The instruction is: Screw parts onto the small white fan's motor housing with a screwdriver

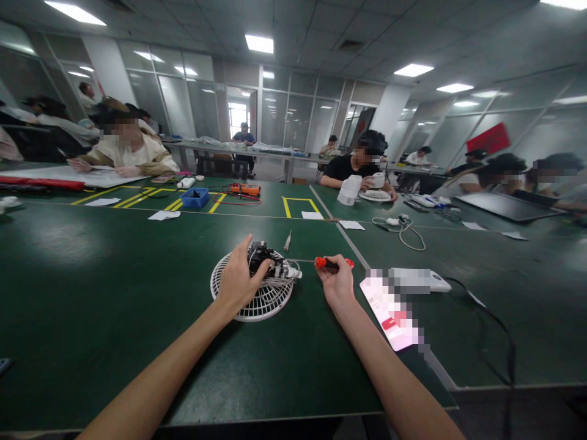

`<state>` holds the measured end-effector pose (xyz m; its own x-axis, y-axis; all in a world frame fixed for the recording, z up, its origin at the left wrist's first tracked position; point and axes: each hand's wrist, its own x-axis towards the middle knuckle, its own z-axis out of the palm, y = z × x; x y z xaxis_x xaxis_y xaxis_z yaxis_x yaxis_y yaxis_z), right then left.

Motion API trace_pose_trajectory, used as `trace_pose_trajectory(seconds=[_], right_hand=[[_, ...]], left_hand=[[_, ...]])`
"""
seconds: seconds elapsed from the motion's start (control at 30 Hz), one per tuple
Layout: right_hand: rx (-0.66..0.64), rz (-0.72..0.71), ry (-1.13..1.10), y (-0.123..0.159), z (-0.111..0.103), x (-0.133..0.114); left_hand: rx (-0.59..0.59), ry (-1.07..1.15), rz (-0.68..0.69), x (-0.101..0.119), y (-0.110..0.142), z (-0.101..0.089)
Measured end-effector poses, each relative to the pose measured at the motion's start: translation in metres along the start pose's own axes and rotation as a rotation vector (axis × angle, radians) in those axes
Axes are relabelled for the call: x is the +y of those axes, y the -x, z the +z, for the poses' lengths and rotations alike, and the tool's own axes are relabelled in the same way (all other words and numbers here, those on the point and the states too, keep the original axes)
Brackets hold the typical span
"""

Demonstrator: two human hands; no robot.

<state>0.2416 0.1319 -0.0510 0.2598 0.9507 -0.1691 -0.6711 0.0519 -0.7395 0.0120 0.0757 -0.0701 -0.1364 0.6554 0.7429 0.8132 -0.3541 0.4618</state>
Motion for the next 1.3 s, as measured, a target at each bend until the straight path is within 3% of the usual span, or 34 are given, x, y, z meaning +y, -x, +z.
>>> trace_pose_trajectory(seconds=[0.43,0.77,1.07,1.3], right_hand=[[0.011,-0.024,0.053,0.013,0.009,-0.005],[0.037,-0.134,0.185,0.011,0.007,0.001],[0.054,-0.066,-0.031,0.014,0.007,0.001],[0.041,-0.083,0.061,0.018,0.011,-0.005]], left_hand=[[0.034,-0.018,-0.021,0.003,-0.001,-0.001],[-0.108,-0.001,-0.218,0.014,-0.005,-0.006],[-0.12,0.007,-0.215,0.016,-0.005,-0.007],[-0.109,-0.004,-0.182,0.018,-0.007,-0.007]])
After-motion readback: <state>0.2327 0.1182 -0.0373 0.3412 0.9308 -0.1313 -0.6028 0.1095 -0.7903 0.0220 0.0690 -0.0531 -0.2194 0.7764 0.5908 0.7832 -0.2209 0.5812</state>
